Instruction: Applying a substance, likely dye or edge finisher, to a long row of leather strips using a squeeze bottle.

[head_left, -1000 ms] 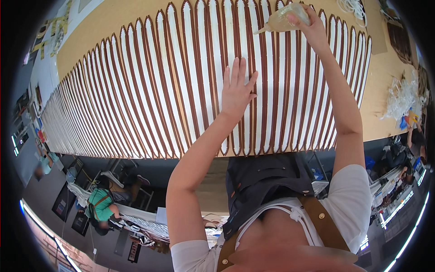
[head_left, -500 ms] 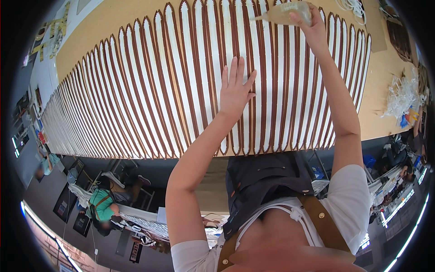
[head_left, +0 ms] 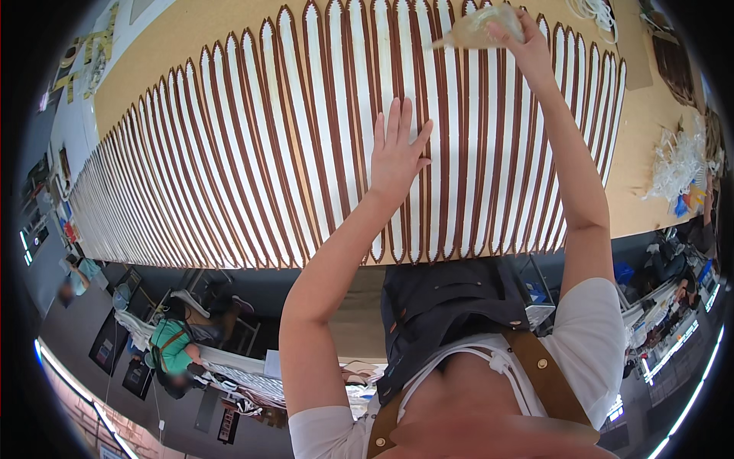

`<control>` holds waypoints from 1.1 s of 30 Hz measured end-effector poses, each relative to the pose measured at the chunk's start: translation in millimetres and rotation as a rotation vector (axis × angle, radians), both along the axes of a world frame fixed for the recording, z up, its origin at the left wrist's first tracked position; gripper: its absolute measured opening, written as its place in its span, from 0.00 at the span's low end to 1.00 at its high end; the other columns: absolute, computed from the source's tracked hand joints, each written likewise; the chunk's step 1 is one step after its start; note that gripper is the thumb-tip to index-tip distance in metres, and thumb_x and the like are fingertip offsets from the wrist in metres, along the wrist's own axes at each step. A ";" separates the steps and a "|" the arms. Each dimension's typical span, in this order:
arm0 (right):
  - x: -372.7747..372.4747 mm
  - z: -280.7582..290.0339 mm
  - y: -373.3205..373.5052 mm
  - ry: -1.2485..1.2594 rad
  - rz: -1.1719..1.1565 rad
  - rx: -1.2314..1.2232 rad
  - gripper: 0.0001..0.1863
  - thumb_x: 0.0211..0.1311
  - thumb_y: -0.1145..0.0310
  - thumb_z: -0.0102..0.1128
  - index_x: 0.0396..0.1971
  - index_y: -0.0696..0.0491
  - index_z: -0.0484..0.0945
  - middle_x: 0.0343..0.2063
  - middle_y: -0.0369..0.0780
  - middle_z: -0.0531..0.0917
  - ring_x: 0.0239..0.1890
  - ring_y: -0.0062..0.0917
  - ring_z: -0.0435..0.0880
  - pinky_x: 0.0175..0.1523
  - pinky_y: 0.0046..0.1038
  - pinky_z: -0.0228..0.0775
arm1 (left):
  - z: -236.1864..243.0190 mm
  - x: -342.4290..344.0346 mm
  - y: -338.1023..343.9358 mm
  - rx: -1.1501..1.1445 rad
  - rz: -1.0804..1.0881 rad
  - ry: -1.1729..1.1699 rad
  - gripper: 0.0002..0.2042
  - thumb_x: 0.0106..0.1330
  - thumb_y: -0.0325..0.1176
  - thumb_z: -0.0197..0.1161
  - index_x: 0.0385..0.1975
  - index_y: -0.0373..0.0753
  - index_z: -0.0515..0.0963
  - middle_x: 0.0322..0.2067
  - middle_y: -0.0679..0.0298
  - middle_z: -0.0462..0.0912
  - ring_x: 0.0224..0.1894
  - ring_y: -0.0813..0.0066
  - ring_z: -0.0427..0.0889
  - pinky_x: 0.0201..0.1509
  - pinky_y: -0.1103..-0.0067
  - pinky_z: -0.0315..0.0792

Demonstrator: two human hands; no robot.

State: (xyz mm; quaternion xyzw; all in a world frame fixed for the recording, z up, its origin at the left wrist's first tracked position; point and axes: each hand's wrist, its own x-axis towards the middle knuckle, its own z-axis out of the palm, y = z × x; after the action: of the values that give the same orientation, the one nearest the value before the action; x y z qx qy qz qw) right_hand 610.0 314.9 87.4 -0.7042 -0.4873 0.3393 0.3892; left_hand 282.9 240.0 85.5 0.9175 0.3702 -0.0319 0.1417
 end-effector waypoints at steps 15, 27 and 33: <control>2.1 10.2 32.3 -0.120 -0.191 0.071 0.42 0.66 0.51 0.70 0.70 0.60 0.63 0.67 0.54 0.70 0.71 0.42 0.68 0.73 0.39 0.63 | 0.5 0.7 -0.3 0.027 -0.021 0.039 0.39 0.56 0.55 0.74 0.71 0.60 0.71 0.77 0.47 0.53 0.81 0.44 0.46 0.80 0.50 0.47; 0.3 0.6 -21.6 -0.085 -0.077 -0.034 0.39 0.61 0.45 0.75 0.64 0.54 0.74 0.50 0.38 0.84 0.56 0.24 0.81 0.63 0.29 0.72 | -0.6 0.6 -1.2 0.036 -0.019 0.040 0.39 0.55 0.56 0.74 0.71 0.60 0.70 0.78 0.46 0.52 0.81 0.44 0.46 0.81 0.50 0.45; -5.8 8.9 -40.8 0.020 0.072 -0.132 0.38 0.62 0.48 0.74 0.65 0.54 0.73 0.51 0.38 0.83 0.56 0.24 0.81 0.63 0.28 0.72 | -1.7 -0.6 -1.6 0.042 -0.018 0.056 0.39 0.56 0.56 0.73 0.71 0.61 0.70 0.78 0.47 0.52 0.81 0.44 0.45 0.81 0.51 0.45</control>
State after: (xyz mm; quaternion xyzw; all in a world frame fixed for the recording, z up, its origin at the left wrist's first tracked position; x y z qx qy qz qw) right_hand 604.2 274.1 96.3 -0.7070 -0.4849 0.3915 0.3344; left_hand 282.3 238.4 83.7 0.9223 0.3665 -0.0509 0.1116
